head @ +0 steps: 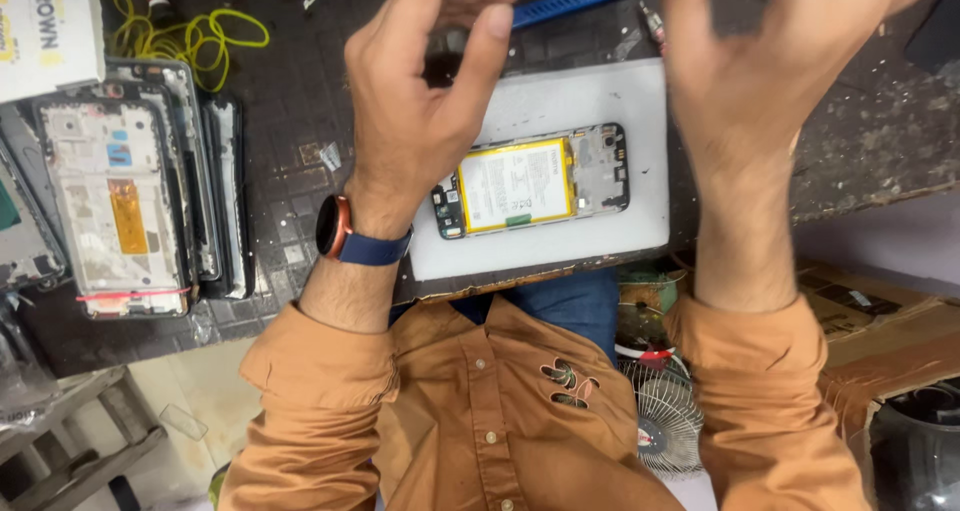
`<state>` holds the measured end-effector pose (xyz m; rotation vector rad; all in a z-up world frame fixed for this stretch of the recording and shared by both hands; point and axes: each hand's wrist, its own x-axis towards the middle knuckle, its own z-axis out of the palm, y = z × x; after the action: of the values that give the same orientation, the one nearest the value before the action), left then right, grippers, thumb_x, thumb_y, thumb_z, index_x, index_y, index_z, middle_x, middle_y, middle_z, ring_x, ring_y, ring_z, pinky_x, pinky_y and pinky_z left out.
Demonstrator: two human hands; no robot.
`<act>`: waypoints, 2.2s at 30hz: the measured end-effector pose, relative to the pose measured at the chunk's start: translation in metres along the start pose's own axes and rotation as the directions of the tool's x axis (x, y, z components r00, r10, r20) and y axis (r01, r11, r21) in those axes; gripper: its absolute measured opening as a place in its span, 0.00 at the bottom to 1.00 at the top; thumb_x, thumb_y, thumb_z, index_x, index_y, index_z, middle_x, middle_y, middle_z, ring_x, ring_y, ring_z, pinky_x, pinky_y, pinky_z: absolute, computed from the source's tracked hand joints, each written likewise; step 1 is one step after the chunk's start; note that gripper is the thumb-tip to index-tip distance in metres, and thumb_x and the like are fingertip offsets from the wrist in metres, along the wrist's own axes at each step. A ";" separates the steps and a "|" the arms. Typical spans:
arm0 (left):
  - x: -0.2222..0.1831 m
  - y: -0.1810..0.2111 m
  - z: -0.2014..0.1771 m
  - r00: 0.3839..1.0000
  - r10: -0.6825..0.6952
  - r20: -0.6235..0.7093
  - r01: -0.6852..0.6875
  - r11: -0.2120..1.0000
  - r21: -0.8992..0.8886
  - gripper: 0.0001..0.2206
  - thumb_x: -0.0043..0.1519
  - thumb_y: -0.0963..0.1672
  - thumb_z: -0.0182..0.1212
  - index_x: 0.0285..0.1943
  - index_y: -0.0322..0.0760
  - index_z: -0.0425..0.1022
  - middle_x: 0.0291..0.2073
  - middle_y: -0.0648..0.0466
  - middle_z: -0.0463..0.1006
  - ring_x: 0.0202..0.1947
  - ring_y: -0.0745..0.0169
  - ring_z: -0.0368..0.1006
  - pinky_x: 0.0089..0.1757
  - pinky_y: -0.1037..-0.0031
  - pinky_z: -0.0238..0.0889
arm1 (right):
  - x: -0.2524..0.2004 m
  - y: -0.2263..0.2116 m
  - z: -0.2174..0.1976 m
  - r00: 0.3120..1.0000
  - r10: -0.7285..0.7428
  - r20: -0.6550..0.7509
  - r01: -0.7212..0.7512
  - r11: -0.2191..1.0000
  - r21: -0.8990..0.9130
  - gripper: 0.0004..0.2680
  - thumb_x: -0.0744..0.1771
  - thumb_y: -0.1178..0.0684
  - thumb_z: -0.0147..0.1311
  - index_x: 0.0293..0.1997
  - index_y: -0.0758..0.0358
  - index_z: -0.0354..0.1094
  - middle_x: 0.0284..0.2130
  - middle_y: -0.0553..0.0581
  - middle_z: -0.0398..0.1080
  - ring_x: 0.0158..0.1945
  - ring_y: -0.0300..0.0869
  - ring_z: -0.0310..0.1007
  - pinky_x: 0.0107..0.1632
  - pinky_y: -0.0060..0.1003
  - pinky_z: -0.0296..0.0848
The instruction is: The person reassembles a disassembled smartphone on a workbench. They place a black internal cover over the battery, press the edges to secure it, and then use a pink screwdriver to fasten screws around the frame. The person repeatedly checks the alignment of the back cover and adjusts components before finalizing the assembly.
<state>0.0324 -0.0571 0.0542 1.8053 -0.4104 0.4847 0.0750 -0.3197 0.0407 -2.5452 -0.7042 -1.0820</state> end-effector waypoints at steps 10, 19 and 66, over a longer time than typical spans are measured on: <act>-0.006 -0.008 0.007 0.977 -0.206 0.064 0.212 0.865 -0.454 0.07 0.77 0.42 0.59 0.53 0.30 0.69 0.41 0.52 0.79 0.41 0.69 0.79 0.46 0.78 0.77 | 0.006 -0.106 -0.039 0.973 0.191 0.133 -0.210 0.966 0.152 0.07 0.66 0.58 0.70 0.39 0.59 0.72 0.49 0.55 0.62 0.55 0.50 0.50 0.58 0.47 0.50; -0.005 -0.012 0.003 0.933 -0.263 0.245 0.360 0.671 -0.649 0.09 0.77 0.43 0.48 0.55 0.29 0.66 0.42 0.51 0.76 0.39 0.66 0.78 0.40 0.76 0.76 | -0.004 -0.118 -0.040 0.969 0.124 0.212 -0.184 0.938 0.294 0.08 0.69 0.55 0.71 0.45 0.63 0.73 0.53 0.60 0.58 0.55 0.49 0.52 0.52 0.40 0.59; -0.002 0.008 -0.031 0.666 -0.181 0.724 0.585 0.729 -0.356 0.23 0.74 0.52 0.53 0.72 0.36 0.66 0.52 0.56 0.78 0.40 0.75 0.71 0.40 0.80 0.70 | -0.013 -0.032 -0.086 0.840 -0.082 0.536 -0.283 0.777 0.563 0.33 0.54 0.40 0.75 0.58 0.72 0.67 0.50 0.65 0.73 0.54 0.50 0.76 0.58 0.41 0.76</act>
<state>0.0234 -0.0295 0.0671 1.3465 -0.5306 -0.5884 -0.0005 -0.3341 0.0918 -2.2168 -0.8563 -0.0131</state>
